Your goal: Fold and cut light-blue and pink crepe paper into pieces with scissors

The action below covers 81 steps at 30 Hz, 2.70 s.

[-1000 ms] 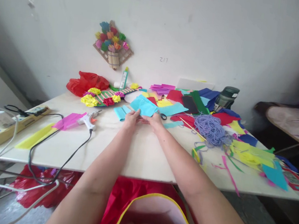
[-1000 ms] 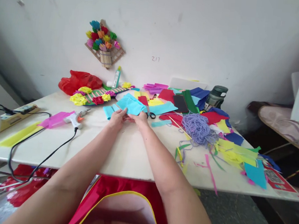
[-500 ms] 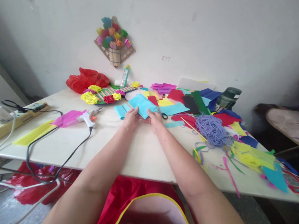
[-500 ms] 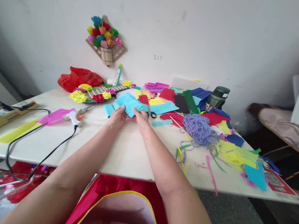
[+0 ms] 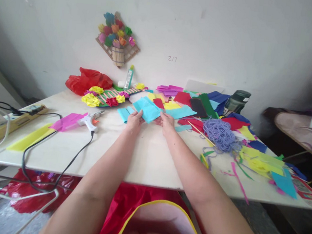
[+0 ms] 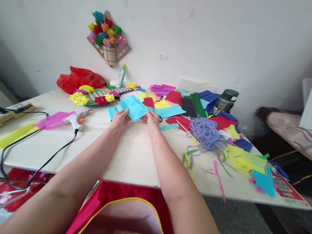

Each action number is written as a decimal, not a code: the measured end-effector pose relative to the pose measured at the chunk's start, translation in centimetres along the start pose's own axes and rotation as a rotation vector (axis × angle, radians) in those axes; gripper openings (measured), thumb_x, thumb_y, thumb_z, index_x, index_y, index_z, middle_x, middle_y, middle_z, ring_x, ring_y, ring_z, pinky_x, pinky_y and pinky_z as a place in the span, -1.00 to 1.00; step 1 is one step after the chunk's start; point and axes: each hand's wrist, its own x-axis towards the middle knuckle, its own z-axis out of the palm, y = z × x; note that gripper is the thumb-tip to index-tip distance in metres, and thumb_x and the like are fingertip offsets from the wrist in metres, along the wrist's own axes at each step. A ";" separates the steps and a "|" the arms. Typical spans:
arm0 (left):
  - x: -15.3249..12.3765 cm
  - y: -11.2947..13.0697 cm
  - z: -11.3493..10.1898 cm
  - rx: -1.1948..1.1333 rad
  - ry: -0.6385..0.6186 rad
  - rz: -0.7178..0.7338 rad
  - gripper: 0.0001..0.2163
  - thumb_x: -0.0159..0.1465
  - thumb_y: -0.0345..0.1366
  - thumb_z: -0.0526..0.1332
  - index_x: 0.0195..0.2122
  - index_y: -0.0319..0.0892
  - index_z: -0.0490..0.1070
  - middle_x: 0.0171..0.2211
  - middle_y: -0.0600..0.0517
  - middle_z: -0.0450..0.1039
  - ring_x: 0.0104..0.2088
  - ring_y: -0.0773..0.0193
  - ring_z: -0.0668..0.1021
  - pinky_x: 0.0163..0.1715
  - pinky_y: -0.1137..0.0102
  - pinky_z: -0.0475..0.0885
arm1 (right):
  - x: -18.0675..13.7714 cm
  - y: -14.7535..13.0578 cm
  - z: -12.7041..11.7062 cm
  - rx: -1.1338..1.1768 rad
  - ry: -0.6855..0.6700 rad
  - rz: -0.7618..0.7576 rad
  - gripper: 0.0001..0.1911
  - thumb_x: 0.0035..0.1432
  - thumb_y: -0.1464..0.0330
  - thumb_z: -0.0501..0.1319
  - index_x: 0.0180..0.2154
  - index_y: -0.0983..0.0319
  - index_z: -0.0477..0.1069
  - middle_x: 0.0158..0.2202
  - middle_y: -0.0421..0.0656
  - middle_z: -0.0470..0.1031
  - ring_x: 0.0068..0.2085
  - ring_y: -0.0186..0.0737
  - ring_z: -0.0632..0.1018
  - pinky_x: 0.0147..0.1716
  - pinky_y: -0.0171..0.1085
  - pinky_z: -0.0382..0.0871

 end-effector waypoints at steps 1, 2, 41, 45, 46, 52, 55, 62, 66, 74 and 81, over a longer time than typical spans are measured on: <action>0.1 0.1 -0.1 0.001 0.005 0.003 -0.90 0.07 -0.37 0.26 -0.43 -0.24 0.34 -0.51 0.02 0.48 -0.39 0.25 0.56 -0.22 0.27 0.45 | 0.1 -0.3 -0.4 -0.069 0.024 -0.028 -0.82 0.12 0.28 0.07 -0.35 0.24 0.36 -0.52 -0.19 0.47 -0.48 -0.28 0.53 -0.50 -0.33 0.41; 0.2 0.1 -0.2 0.004 0.006 0.006 -0.89 0.07 -0.36 0.26 -0.43 -0.25 0.34 -0.50 0.01 0.48 -0.38 0.24 0.56 -0.22 0.27 0.45 | 0.3 -0.7 -0.8 -0.163 0.053 -0.071 -0.78 0.14 0.27 0.04 -0.32 0.25 0.37 -0.47 -0.17 0.49 -0.45 -0.27 0.53 -0.48 -0.34 0.40; 1.0 -0.1 -0.3 -0.075 0.037 0.007 -0.91 0.19 -0.48 0.10 -0.37 -0.27 0.39 -0.36 -0.07 0.53 -0.20 0.21 0.54 -0.08 0.26 0.41 | 0.9 -3.6 -4.3 -1.354 0.226 -0.219 -0.60 -0.02 0.37 0.18 -0.07 0.20 0.38 -0.15 -0.04 0.48 -0.10 -0.06 0.47 -0.24 -0.22 0.35; 1.3 0.0 -0.5 -0.148 0.055 0.011 -0.91 0.17 -0.49 0.13 -0.32 -0.26 0.39 -0.31 -0.05 0.53 -0.18 0.23 0.54 -0.04 0.25 0.38 | 1.4 -3.1 -4.3 -1.056 0.094 -0.220 -0.55 -0.06 0.19 0.24 -0.09 0.21 0.40 -0.25 -0.12 0.50 -0.27 -0.20 0.51 -0.43 -0.35 0.37; 1.3 0.0 -0.5 -0.167 0.062 0.016 -0.90 0.16 -0.50 0.13 -0.32 -0.26 0.39 -0.31 -0.05 0.52 -0.19 0.24 0.54 -0.03 0.25 0.37 | 1.4 -3.1 -4.2 -0.968 0.029 -0.210 -0.54 -0.06 0.17 0.24 -0.10 0.22 0.40 -0.31 -0.14 0.50 -0.36 -0.26 0.51 -0.52 -0.38 0.34; 1.7 0.5 -1.0 -0.229 0.133 0.041 -0.89 0.18 -0.53 0.10 -0.34 -0.26 0.39 -0.30 -0.03 0.52 -0.18 0.26 0.53 -0.04 0.28 0.38 | 0.5 -3.3 -3.8 -0.650 -0.252 -0.154 -0.57 -0.06 0.14 0.24 -0.17 0.25 0.36 -0.44 -0.22 0.41 -0.57 -0.46 0.40 -0.75 -0.50 0.19; 1.9 0.8 -1.3 -0.235 0.151 0.028 -0.90 0.18 -0.51 0.11 -0.34 -0.24 0.38 -0.34 -0.01 0.52 -0.23 0.28 0.54 -0.08 0.30 0.41 | 0.5 -3.0 -4.2 -0.665 -0.370 -0.116 -0.57 -0.09 0.13 0.27 -0.20 0.23 0.35 -0.45 -0.24 0.39 -0.55 -0.46 0.39 -0.74 -0.51 0.20; 1.5 1.3 -1.1 -0.264 0.208 -0.011 -0.92 0.17 -0.52 0.13 -0.39 -0.23 0.34 -0.45 0.06 0.49 -0.37 0.34 0.55 -0.16 0.32 0.45 | 0.5 -2.7 -4.3 -0.801 -0.489 -0.092 -0.57 -0.12 0.12 0.28 -0.21 0.19 0.33 -0.41 -0.25 0.40 -0.57 -0.49 0.34 -0.72 -0.50 0.17; 1.3 1.5 -1.1 -0.264 0.174 -0.027 -0.92 0.17 -0.51 0.12 -0.37 -0.23 0.35 -0.48 0.06 0.48 -0.40 0.34 0.55 -0.17 0.33 0.45 | -0.1 -3.1 -4.0 -0.860 -0.504 -0.100 -0.59 -0.12 0.16 0.28 -0.23 0.22 0.34 -0.43 -0.25 0.40 -0.60 -0.50 0.32 -0.72 -0.49 0.12; 1.1 1.7 -1.2 -0.298 0.153 -0.065 -0.92 0.16 -0.51 0.14 -0.34 -0.23 0.33 -0.52 0.07 0.46 -0.52 0.41 0.52 -0.28 0.41 0.48 | 0.3 -2.1 -3.9 -0.835 -0.587 -0.265 -0.56 -0.21 0.21 0.32 -0.24 0.25 0.36 -0.46 -0.27 0.42 -0.49 -0.44 0.38 -0.53 -0.44 0.25; 1.3 1.6 -1.4 -0.299 0.142 -0.083 -0.94 0.14 -0.50 0.17 -0.41 -0.22 0.33 -0.56 0.10 0.44 -0.56 0.42 0.51 -0.30 0.43 0.48 | 0.4 -1.8 -3.8 -0.977 -0.542 -0.424 -0.61 -0.18 0.21 0.31 -0.24 0.19 0.42 -0.45 -0.25 0.48 -0.44 -0.36 0.44 -0.46 -0.39 0.27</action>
